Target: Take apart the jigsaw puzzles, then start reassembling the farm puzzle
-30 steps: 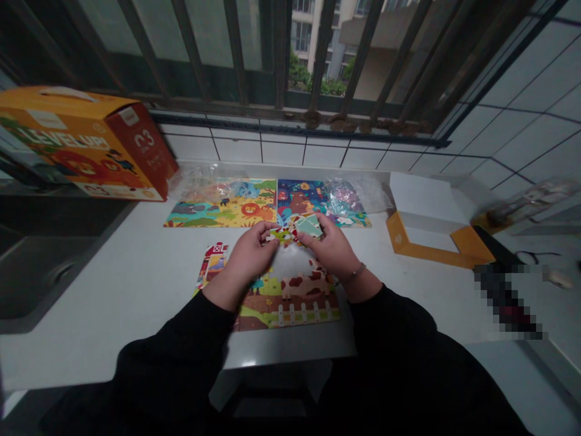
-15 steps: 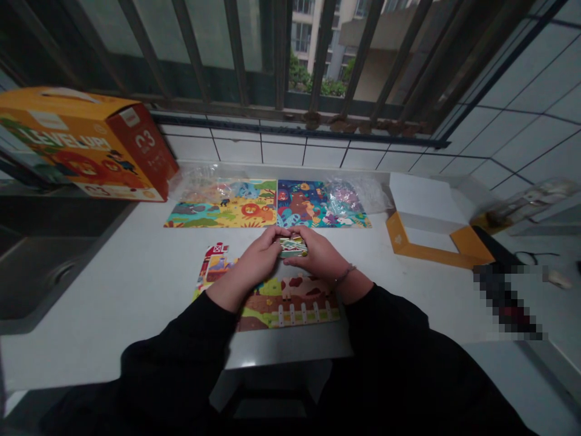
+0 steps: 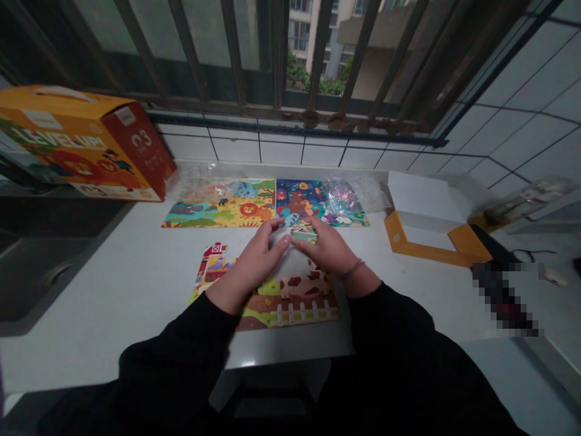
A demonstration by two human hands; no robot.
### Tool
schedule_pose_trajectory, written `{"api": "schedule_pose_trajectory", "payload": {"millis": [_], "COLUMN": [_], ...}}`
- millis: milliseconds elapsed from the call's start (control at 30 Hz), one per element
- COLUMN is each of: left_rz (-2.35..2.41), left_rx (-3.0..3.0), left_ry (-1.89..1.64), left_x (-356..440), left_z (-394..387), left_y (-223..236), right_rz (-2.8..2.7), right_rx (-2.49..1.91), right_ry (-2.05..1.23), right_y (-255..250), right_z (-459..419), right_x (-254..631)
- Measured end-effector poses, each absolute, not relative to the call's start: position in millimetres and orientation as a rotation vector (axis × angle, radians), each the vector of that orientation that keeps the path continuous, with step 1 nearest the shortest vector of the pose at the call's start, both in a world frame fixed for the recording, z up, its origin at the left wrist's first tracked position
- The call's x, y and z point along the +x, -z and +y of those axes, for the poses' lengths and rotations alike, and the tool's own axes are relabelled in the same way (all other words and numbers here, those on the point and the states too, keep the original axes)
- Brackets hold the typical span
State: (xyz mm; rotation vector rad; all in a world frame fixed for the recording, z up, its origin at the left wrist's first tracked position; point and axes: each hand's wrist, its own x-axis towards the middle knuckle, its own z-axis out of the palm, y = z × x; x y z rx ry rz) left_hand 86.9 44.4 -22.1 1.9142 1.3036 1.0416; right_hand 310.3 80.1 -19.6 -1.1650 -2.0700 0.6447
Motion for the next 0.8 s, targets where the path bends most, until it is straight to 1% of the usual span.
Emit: {"api": "schedule_pose_trajectory", "payload": {"millis": [67, 167, 300, 433, 500, 567, 800], "left_rz": [1.295, 1.186, 1.141, 1.261, 1.318, 1.35, 1.329], "left_rx": [2.142, 2.472, 2.639, 2.673, 2.64, 2.558, 2.265], "left_ry": [-0.957, -0.722, -0.522, -0.383, -0.37, -0.419, -0.597], "left_x": [85.4, 91.9, 112.0, 126.3, 128.8, 129.2, 125.1], "left_z": [39.5, 32.7, 28.7, 31.1, 33.4, 35.5, 39.1], "left_y": [17.8, 17.4, 20.7, 19.9, 20.1, 21.9, 27.9], "right_rz": [-1.864, -1.641, -1.815, -2.053, -2.12, -2.159, -2.254], "right_rx": [-1.378, -1.629, -1.705, -1.602, -1.513, -1.475, -1.415], "right_ry": [-0.605, -0.598, -0.747, -1.082, -1.226, -1.301, -1.21], "right_y": [13.8, 9.7, 0.0, -20.4, -27.5, -29.7, -25.6], "right_z": [85.4, 91.8, 90.3, 81.0, 77.4, 75.6, 75.2], "right_x": [325.2, 342.7, 358.1, 372.3, 376.6, 377.7, 374.7]}}
